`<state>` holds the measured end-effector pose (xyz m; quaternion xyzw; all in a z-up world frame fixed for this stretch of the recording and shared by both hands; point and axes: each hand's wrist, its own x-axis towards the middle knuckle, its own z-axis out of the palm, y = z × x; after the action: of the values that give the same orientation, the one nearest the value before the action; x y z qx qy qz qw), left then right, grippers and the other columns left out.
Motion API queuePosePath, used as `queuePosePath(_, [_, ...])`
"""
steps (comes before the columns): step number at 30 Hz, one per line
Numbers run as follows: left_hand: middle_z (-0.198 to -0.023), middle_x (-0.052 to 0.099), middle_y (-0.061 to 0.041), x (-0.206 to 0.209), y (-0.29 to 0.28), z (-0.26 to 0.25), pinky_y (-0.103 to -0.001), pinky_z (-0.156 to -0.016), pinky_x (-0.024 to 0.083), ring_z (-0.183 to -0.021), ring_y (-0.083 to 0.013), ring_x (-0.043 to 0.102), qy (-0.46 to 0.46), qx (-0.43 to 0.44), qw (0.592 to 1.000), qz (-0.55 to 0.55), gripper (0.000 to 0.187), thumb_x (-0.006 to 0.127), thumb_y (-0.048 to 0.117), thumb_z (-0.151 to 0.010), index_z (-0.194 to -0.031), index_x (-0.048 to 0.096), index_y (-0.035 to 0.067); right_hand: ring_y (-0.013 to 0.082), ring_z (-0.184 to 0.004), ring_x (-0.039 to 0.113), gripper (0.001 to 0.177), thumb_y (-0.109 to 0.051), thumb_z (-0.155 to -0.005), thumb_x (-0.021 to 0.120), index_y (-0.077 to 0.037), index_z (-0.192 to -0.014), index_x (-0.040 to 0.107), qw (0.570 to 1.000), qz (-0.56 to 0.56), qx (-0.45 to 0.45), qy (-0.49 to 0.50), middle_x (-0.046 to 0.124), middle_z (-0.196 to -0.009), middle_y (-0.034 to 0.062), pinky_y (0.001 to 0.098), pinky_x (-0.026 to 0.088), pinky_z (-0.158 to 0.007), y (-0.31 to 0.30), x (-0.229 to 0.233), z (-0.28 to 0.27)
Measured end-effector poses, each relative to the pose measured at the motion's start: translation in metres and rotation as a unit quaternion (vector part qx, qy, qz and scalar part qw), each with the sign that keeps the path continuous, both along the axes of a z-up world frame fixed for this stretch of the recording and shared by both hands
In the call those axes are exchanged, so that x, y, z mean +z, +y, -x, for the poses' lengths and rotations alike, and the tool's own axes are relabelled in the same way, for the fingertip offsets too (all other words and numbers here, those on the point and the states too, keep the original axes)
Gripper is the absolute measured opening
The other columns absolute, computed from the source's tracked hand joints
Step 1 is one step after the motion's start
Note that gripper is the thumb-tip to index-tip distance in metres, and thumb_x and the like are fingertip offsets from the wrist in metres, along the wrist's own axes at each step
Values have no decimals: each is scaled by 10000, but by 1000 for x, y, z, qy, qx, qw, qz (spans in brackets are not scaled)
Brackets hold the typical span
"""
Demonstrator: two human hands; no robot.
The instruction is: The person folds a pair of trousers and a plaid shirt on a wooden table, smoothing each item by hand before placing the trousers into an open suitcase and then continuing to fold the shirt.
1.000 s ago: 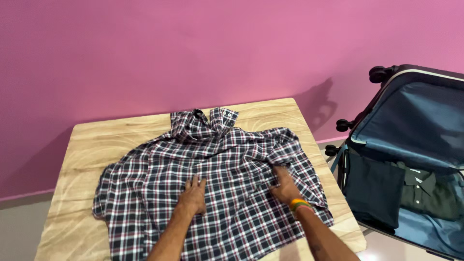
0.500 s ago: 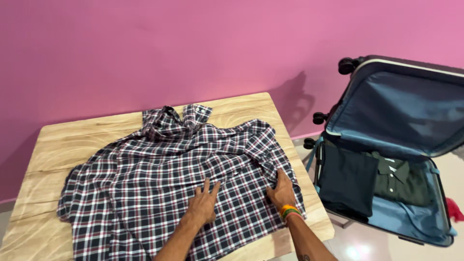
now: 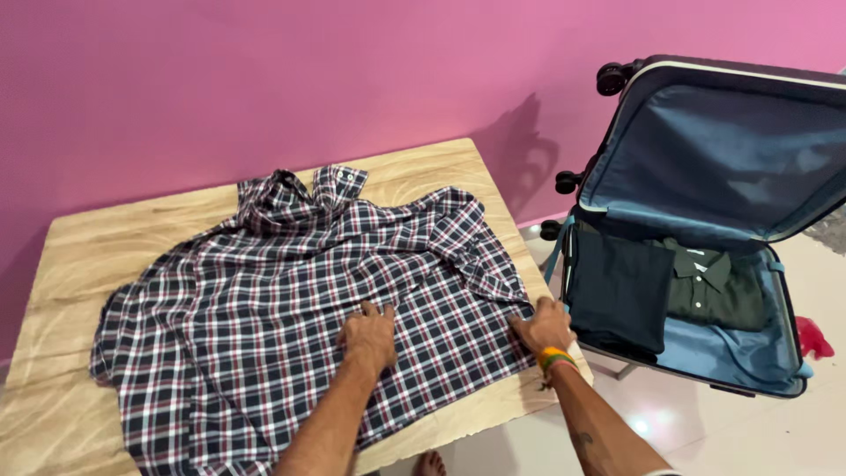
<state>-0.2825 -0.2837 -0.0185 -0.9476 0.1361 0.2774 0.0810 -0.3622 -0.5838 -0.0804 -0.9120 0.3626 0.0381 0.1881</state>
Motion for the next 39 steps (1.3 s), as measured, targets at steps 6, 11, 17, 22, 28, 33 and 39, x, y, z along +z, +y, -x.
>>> queuePosePath(6, [-1409,509,-119,-59,-6,2,-579,-861,554,-1234,-320,557,-209,-116,969,54,732,759,209,-863,-1504,420,106,301,-1019,714,530,-417,-751,803,-85,-1163,778,990,-141,-14,-15,772,-1054,152,415,539,-961,-25,-55,23])
queuePosePath(11, [-1499,405,-152,-32,-2,7,-584,-930,557,-1334,-374,476,-84,-81,988,102,899,816,179,-801,-1557,330,180,281,-838,725,398,-243,-795,682,-33,-1134,683,927,-360,-71,-82,763,-935,142,411,574,-760,-74,-72,26])
queuePosePath(17, [-1588,297,-177,-8,5,26,-568,-1062,492,-1435,-395,370,-16,-82,987,138,1159,967,230,-630,-1563,284,165,341,-929,713,504,-277,-747,765,35,-1139,715,976,-164,-94,-107,771,-1000,228,406,552,-861,-103,-82,85])
queuePosePath(22, [-1605,278,-200,-23,-2,41,-585,-998,529,-1437,-431,343,-21,-128,981,147,1099,943,201,-651,-1557,323,155,475,-1021,647,678,-270,-590,838,-77,-1220,680,965,174,-31,-194,694,-1145,249,547,509,-806,-45,-17,65])
queuePosePath(28, [-1567,316,-208,-10,1,37,-532,-1062,499,-1424,-430,381,-4,-112,978,174,1099,977,274,-626,-1517,352,125,363,-1068,700,512,-216,-844,659,-61,-1332,636,933,-163,260,-189,722,-1155,213,434,536,-971,36,24,-4])
queuePosePath(33, [-1585,242,-340,-5,3,9,-509,-1016,522,-1194,-463,611,1,-79,975,210,980,869,235,-801,-1565,271,100,420,-1244,592,585,-203,-810,708,-31,-1360,605,909,-129,339,-207,637,-1331,256,444,457,-1093,61,-15,-49])
queuePosePath(39, [-1434,488,-316,-28,-12,-36,-494,-977,553,-1142,-436,658,-8,-57,977,204,932,793,298,-867,-1596,251,92,407,-1386,432,768,-240,-797,737,-82,-1483,432,945,-86,293,-118,460,-1528,205,455,357,-1157,0,-43,-73])
